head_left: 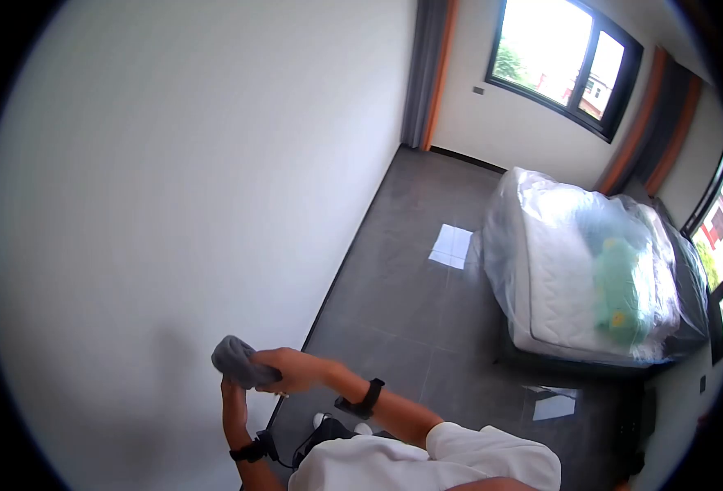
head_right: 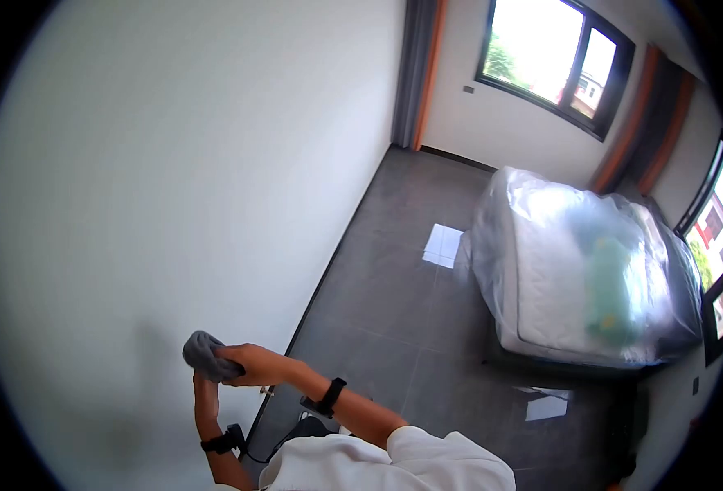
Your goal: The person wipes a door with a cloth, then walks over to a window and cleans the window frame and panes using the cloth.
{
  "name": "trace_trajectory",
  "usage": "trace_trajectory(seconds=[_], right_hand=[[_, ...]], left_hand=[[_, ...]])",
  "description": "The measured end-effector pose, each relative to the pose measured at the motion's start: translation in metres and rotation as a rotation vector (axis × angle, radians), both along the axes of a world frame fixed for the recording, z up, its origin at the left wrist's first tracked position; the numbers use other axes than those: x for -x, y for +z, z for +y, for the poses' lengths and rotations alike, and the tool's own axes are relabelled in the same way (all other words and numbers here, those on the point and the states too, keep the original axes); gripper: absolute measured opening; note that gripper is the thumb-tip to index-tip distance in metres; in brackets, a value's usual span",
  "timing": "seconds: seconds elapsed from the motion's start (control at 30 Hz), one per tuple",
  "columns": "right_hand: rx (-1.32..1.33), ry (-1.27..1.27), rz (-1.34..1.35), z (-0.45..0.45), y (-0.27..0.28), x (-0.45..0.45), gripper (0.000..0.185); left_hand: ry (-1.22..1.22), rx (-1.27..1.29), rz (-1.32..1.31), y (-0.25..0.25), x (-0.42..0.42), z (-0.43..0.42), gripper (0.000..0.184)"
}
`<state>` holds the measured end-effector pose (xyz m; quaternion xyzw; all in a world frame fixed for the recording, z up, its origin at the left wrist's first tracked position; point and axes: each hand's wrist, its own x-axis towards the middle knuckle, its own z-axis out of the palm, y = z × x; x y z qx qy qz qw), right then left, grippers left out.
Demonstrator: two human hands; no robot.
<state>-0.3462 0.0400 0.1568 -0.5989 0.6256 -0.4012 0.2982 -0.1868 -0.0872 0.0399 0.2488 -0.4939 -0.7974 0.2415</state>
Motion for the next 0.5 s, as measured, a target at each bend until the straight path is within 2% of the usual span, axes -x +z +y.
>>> trace_trajectory(seconds=[0.1, 0.17, 0.23, 0.27, 0.3, 0.37, 0.43, 0.47, 0.5], right_hand=[[-0.051, -0.028, 0.058, 0.032, 0.049, 0.008, 0.043], [0.102, -0.029, 0.283, 0.047, 0.077, 0.025, 0.044], [0.041, -0.113, 0.454, 0.062, 0.109, 0.047, 0.05], [0.047, -0.108, 0.475, 0.069, 0.118, 0.063, 0.05], [0.023, -0.231, 0.562, 0.078, 0.127, 0.077, 0.054], [-0.005, -0.43, 0.644, 0.11, 0.137, 0.096, 0.064], [-0.013, -0.522, 0.643, 0.144, 0.13, 0.097, 0.069], [-0.008, -0.617, 0.555, 0.155, 0.124, 0.095, 0.074], [-0.002, -0.71, 0.466, 0.166, 0.118, 0.093, 0.079]], left_hand=[[-0.175, 0.115, 0.039, 0.008, 0.033, -0.024, 0.043], [-0.31, 0.213, 0.069, 0.021, 0.055, -0.031, 0.043], [-0.44, 0.293, 0.094, 0.033, 0.073, -0.029, 0.044], [-0.487, 0.232, 0.355, 0.046, 0.098, -0.03, 0.048], [-0.479, 0.242, 0.374, 0.054, 0.109, -0.023, 0.048], [-0.365, 0.663, 0.432, 0.073, 0.131, -0.002, 0.04], [-0.355, 0.952, 0.428, 0.071, 0.173, 0.017, 0.038], [-0.406, 0.942, 0.431, 0.069, 0.19, 0.028, 0.047], [-0.399, 0.942, 0.425, 0.075, 0.207, 0.041, 0.041]])
